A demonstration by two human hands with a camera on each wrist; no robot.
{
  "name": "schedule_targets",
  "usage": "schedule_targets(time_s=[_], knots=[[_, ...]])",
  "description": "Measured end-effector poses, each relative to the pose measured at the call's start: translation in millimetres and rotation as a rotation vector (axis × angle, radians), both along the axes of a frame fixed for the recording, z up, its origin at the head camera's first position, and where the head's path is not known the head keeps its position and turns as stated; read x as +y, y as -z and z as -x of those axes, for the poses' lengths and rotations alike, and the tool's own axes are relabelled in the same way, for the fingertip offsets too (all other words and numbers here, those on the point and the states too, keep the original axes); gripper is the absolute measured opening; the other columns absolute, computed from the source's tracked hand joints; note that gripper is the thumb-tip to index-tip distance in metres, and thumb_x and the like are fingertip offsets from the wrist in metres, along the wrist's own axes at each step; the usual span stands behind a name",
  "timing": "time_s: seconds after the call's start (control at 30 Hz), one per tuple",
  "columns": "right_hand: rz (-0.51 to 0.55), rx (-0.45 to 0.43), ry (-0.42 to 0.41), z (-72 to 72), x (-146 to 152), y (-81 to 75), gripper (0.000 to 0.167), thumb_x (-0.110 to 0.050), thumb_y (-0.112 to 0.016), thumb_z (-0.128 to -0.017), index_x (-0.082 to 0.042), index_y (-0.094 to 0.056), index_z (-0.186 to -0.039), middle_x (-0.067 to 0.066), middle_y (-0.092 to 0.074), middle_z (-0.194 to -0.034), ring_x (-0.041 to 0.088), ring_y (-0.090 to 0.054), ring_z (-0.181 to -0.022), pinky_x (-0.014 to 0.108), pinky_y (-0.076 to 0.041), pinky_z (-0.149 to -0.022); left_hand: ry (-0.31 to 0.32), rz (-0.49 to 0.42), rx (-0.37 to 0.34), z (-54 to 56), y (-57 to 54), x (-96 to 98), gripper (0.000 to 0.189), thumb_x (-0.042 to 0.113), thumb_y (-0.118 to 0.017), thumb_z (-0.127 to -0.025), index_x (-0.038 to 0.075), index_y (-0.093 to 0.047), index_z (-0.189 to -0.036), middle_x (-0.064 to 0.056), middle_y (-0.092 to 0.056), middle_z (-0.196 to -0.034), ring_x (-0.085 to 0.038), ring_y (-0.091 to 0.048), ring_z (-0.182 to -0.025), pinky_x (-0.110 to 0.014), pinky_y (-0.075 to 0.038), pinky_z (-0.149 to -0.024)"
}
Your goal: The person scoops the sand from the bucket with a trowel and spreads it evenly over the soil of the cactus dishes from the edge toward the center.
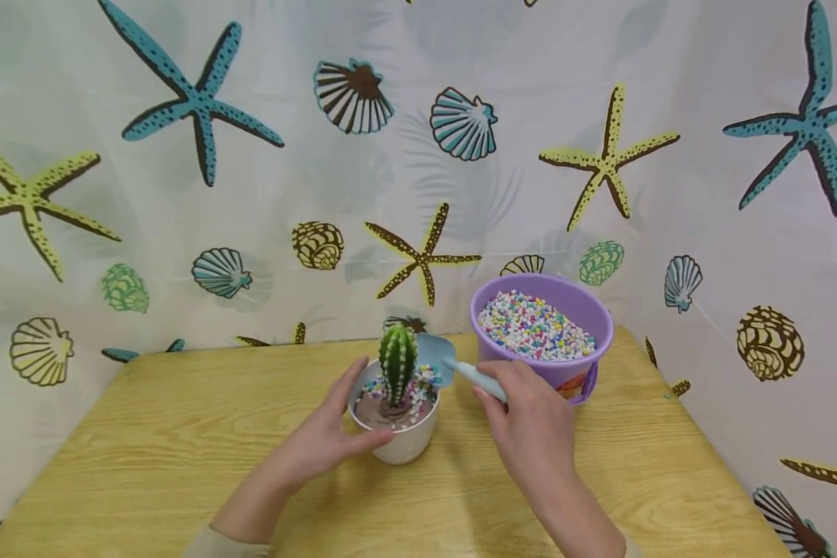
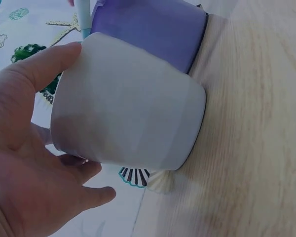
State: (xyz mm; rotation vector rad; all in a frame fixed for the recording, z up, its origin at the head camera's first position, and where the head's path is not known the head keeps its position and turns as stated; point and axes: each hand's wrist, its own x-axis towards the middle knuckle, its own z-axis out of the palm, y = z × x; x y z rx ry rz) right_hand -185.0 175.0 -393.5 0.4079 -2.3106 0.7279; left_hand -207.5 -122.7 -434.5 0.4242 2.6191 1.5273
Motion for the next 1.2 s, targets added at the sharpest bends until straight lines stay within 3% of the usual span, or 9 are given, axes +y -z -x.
schedule_targets(time_s=[0.13,0.4,0.63,0.87,1.03,1.2], knots=[[-0.004,0.013,-0.011,-0.5,-0.2,-0.5,0.034,-0.012,-0.096,-0.088,-0.016,-0.081,-0.118,0.001,-0.078,-0.103,0.012,-0.069,-0.077,0.035,-0.054,-0.062,-0.035,0.014,-0.006,0.3,1.2,3.0,0.127,0.049,-0.096,-0.087,0.020,-0.013,-0.179,-0.027,-0.020,-0.174,-0.052,-0.035,-0.155,-0.074,-0.032,-0.122],[-0.006,0.040,-0.009,-1.7,-0.6,-1.5,0.036,-0.010,-0.096,-0.086,-0.017,-0.081,-0.118,-0.001,-0.076,-0.101,0.010,-0.067,-0.076,0.034,-0.052,-0.060,0.015,-0.017,-0.005,-2.1,-1.8,0.0,0.125,0.043,-0.095,-0.088,0.027,-0.011,-0.179,-0.021,-0.013,-0.181,-0.052,-0.024,-0.161,-0.077,-0.026,-0.123],[-0.010,0.049,-0.002,-3.1,-0.8,-2.4,0.037,-0.010,-0.097,-0.086,-0.018,-0.081,-0.118,-0.001,-0.076,-0.100,0.010,-0.066,-0.075,0.034,-0.052,-0.060,-0.013,0.016,-0.011,-3.4,-0.9,2.9,0.129,0.045,-0.098,-0.084,0.025,-0.013,-0.179,-0.027,-0.019,-0.173,-0.054,-0.037,-0.153,-0.074,-0.035,-0.120],[-0.025,0.060,-0.006,-1.8,-1.2,-4.1,0.038,-0.009,-0.097,-0.085,-0.018,-0.080,-0.118,-0.002,-0.074,-0.096,0.010,-0.065,-0.074,0.033,-0.051,-0.059,0.035,-0.036,-0.055,-4.3,-1.9,-0.3,0.127,0.042,-0.096,-0.088,0.031,-0.009,-0.179,-0.020,-0.010,-0.182,-0.051,-0.021,-0.162,-0.077,-0.025,-0.123],[-0.030,0.063,-0.005,-2.4,-1.4,-4.0,0.037,-0.009,-0.097,-0.085,-0.018,-0.080,-0.118,-0.001,-0.075,-0.099,0.012,-0.069,-0.077,0.035,-0.053,-0.060,0.000,-0.019,-0.048,-3.8,-0.7,3.7,0.130,0.044,-0.098,-0.085,0.027,-0.011,-0.179,-0.024,-0.016,-0.178,-0.052,-0.030,-0.158,-0.075,-0.029,-0.123],[-0.030,0.059,0.000,-2.6,-1.5,-3.5,0.037,-0.009,-0.096,-0.086,-0.019,-0.080,-0.118,-0.001,-0.075,-0.099,0.011,-0.068,-0.076,0.034,-0.053,-0.059,0.013,0.002,-0.034,-4.7,-2.0,3.7,0.129,0.044,-0.097,-0.086,0.029,-0.009,-0.180,-0.021,-0.010,-0.181,-0.054,-0.026,-0.160,-0.076,-0.029,-0.122]])
